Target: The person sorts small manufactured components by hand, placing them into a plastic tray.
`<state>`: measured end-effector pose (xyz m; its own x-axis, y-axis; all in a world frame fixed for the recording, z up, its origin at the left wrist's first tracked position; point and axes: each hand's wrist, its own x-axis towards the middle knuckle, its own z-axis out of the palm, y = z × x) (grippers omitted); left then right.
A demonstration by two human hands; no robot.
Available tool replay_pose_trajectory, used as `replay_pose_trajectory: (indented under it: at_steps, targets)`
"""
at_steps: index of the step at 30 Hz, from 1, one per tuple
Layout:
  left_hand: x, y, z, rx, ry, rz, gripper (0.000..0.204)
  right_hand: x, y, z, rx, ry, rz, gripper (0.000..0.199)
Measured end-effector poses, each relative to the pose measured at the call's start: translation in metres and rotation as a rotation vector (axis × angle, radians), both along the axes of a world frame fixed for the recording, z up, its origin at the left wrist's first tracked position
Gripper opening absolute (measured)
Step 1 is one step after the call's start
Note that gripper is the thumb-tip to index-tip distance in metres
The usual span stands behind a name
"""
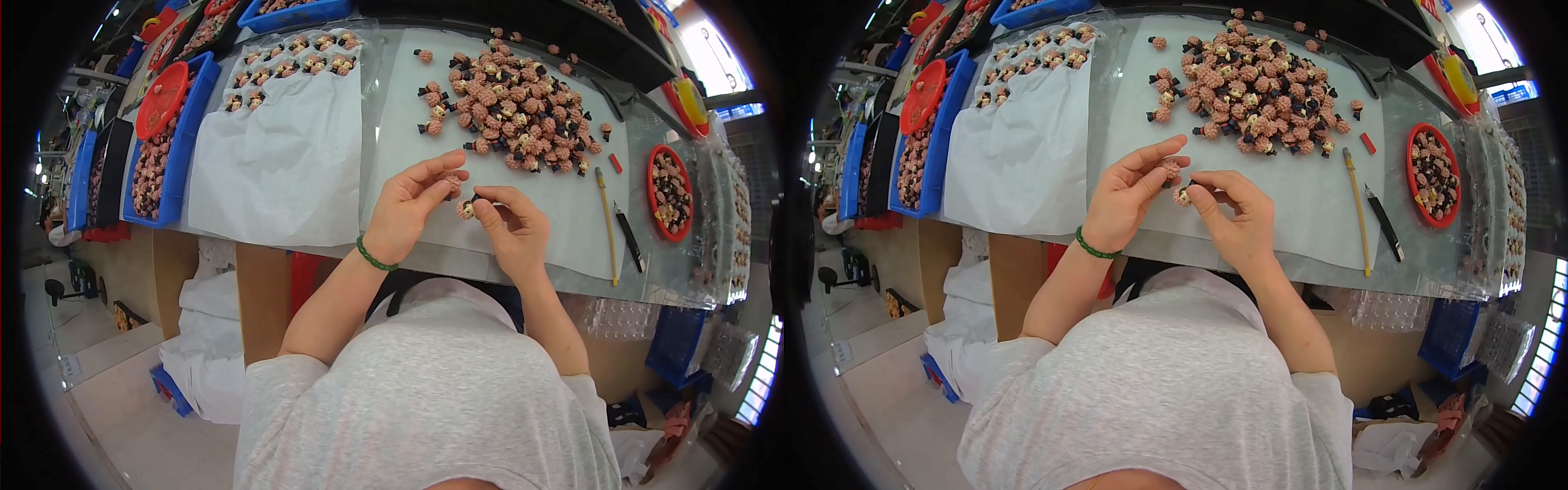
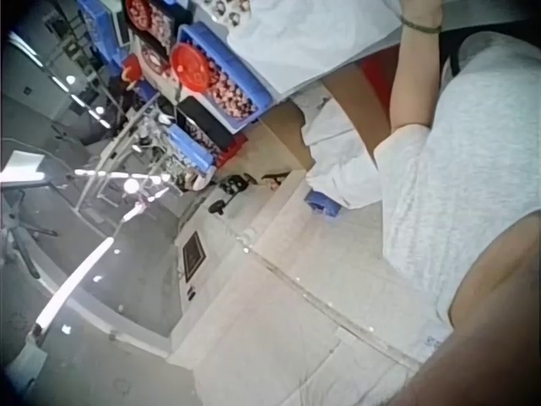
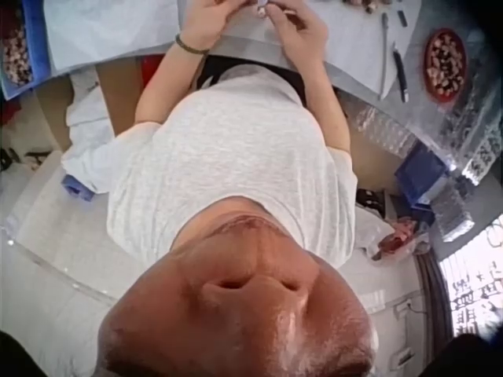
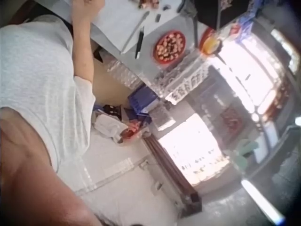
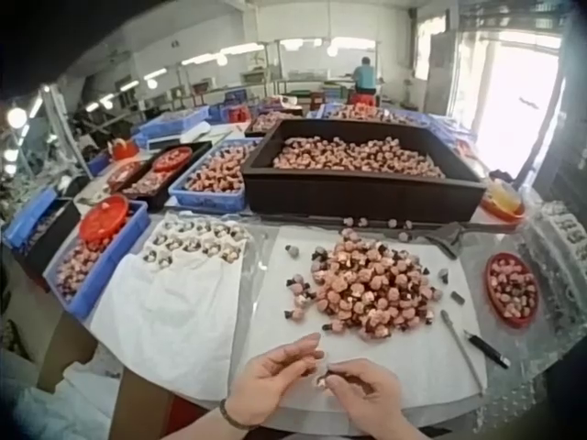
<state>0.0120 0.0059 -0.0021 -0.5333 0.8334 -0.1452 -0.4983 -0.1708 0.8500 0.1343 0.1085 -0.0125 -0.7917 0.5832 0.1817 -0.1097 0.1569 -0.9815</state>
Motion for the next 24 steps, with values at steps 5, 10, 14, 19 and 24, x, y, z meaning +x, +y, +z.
replay_pose_trajectory:
  at_steps: [5, 10, 14, 19, 24]
  targets:
    - [0.009, -0.007, -0.009, -0.048, 0.259, -0.004, 0.03, -0.011, -0.011, 0.007, -0.162, 0.0, -0.085, 0.017]
    - [0.022, -0.013, -0.005, 0.017, 0.136, -0.033, 0.032, -0.012, -0.016, 0.0, -0.203, 0.009, -0.082, 0.015]
    - [-0.003, -0.026, 0.006, -0.065, 0.306, -0.009, 0.034, -0.013, -0.018, 0.004, -0.265, 0.034, -0.009, 0.032]
    - [-0.11, -0.039, 0.042, -0.285, 1.061, 0.499, 0.03, -0.01, -0.012, 0.008, -0.248, -0.005, -0.055, 0.036]
    - [-0.207, -0.052, 0.01, -0.884, 1.537, 0.529, 0.03, -0.011, -0.019, 0.008, -0.257, -0.01, -0.002, 0.035]
